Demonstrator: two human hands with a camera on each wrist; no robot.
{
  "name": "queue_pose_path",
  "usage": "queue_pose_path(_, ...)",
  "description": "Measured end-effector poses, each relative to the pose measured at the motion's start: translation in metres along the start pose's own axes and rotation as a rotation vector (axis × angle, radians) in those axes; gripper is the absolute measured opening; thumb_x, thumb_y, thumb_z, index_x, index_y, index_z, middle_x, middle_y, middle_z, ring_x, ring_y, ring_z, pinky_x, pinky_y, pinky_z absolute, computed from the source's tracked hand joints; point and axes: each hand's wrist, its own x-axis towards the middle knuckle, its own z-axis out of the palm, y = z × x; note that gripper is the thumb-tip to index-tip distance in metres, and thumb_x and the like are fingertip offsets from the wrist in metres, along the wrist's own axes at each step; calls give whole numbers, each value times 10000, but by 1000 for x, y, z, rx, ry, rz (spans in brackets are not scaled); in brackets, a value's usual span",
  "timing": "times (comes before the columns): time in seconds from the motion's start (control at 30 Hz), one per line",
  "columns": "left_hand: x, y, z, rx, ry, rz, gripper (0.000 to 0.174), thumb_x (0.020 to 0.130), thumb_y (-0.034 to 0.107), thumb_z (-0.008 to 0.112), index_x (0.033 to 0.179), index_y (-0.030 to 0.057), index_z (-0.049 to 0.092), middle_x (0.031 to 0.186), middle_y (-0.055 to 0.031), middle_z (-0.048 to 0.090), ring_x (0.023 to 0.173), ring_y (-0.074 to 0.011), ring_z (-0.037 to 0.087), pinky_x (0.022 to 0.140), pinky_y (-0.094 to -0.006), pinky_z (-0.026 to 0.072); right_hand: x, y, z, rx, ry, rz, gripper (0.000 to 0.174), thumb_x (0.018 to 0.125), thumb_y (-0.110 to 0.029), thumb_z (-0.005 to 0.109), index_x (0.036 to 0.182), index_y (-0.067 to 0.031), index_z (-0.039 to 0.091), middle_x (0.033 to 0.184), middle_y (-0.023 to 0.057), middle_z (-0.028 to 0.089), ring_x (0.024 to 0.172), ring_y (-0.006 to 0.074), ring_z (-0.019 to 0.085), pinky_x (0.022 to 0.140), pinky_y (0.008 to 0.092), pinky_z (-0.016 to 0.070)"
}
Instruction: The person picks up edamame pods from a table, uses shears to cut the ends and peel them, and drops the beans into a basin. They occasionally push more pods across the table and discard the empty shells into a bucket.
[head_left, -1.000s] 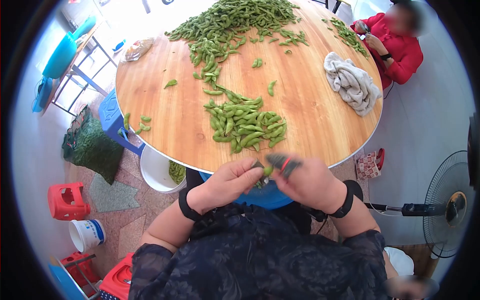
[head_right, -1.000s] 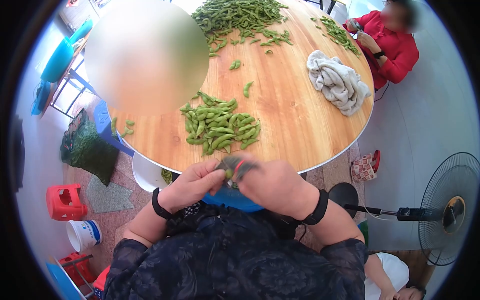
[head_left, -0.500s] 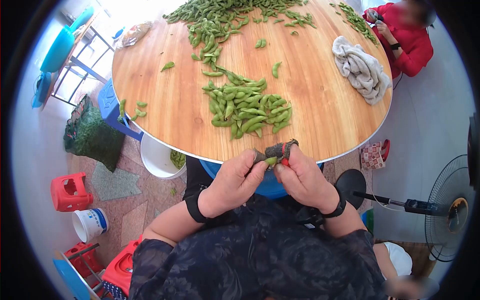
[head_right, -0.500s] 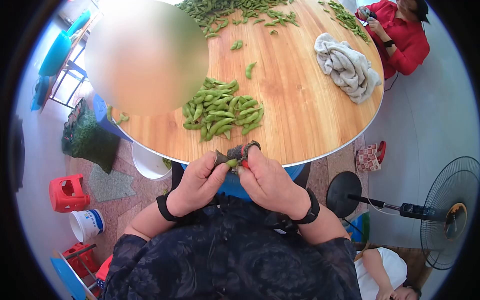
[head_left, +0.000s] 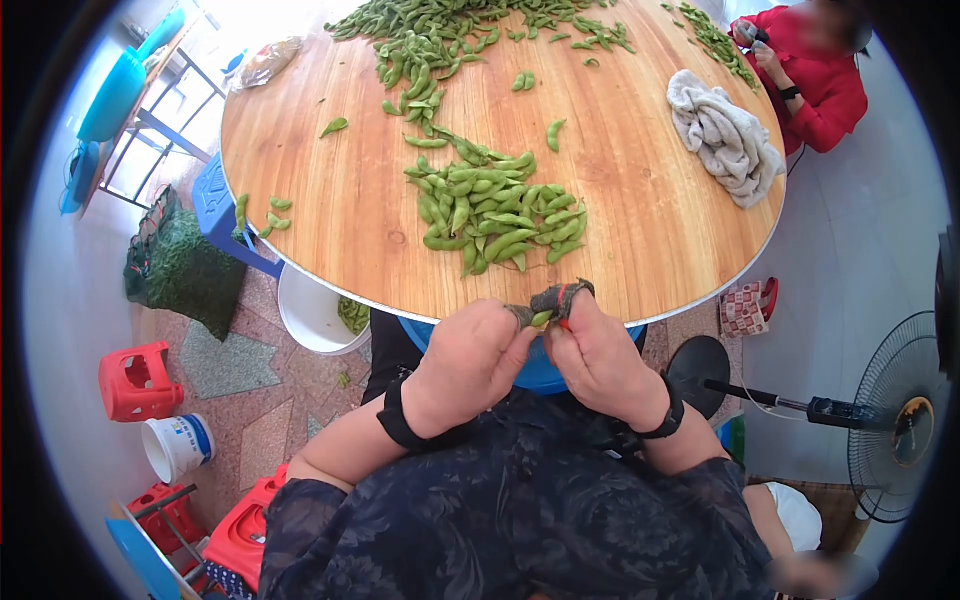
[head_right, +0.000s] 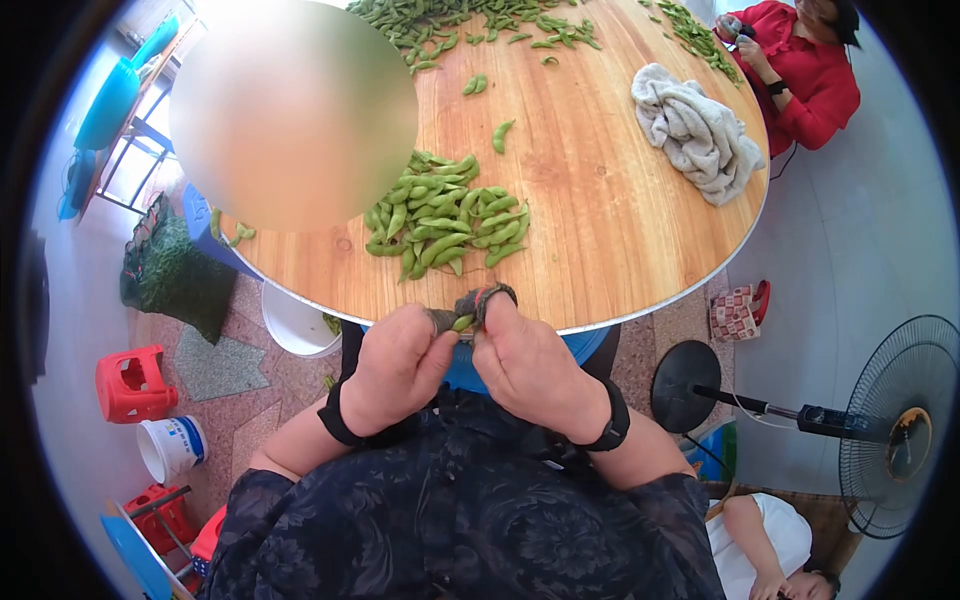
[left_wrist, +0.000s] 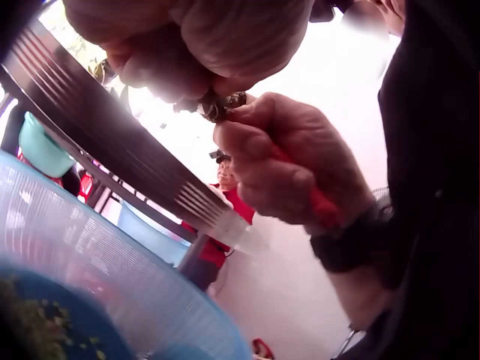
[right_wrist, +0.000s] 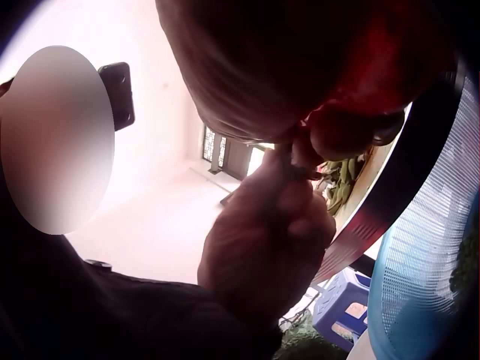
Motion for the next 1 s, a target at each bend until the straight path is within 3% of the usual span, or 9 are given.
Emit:
queue_pose_path(0.07,-3,3,-3,-462,-122,-404,208,950,150,583,798,47,486,646,-53,450,571,-171,469,519,-319,390,-3,1,2,-42,26,-100,221,911,-4,452,1127,19,492,743,135,591,629,274,603,575,354,468)
queue_pose_path(0.27,8,-11,-17,-1635,-385,-1111,242,1020,249,473,831,100,501,672,41,480,600,-71,451,550,-211,365,7,8,-5,-272,-51,-362,124,838,-30,567,957,-20,533,704,170,570,590,392,575,488,426,451)
queue_pose_path(0.33,8,-9,-18,-1643,-400,-1087,244,1009,229,502,820,75,498,677,48,473,595,-78,450,538,-240,371,13,12,-16,-328,-104,-409,123,832,-33,573,952,-23,548,711,164,574,594,382,582,492,427,452)
queue_pose_path(0.4,9,-2,-20,-698,-356,-588,218,965,161,564,797,45,485,659,-5,467,569,-165,482,521,-309,382,12,15,-24,-387,-160,-449,122,826,-36,580,946,-26,564,718,158,578,599,372,588,495,429,453)
queue_pose_path(0.5,6,-2,-12,-156,-133,-2,192,899,85,613,782,25,474,669,-99,469,582,-291,496,521,-372,386,11,14,-29,-128,-197,-264,142,832,-50,586,969,-22,564,733,149,586,606,344,595,510,410,458)
queue_pose_path(0.6,-2,-4,-8,-298,-151,-140,186,859,58,631,772,28,470,683,-159,449,613,-367,486,524,-405,388,11,6,-22,77,-152,-200,163,836,-67,597,989,-21,563,702,143,575,593,332,586,530,388,463)
queue_pose_path(0.77,-13,-3,-19,-414,-249,-325,129,905,62,592,810,17,518,684,-99,498,578,-258,508,531,-339,397,7,0,-14,-129,-196,-46,173,833,-111,634,932,-27,520,667,170,575,628,353,611,535,404,471)
queue_pose_path(0.93,-39,-8,-60,-344,57,-426,79,897,35,560,906,-13,622,759,-71,587,682,-142,567,614,-280,451,24,-21,-31,-334,-412,12,181,833,-116,636,901,-29,492,701,192,591,673,379,621,547,442,486)
queue_pose_path(1.0,-74,-36,-73,-268,197,-605,126,895,29,546,986,-16,620,764,-45,592,712,-121,570,628,-273,457,38,-14,-30,-558,-10,-218,150,846,-103,614,897,-34,491,732,177,584,648,373,606,548,428,495)
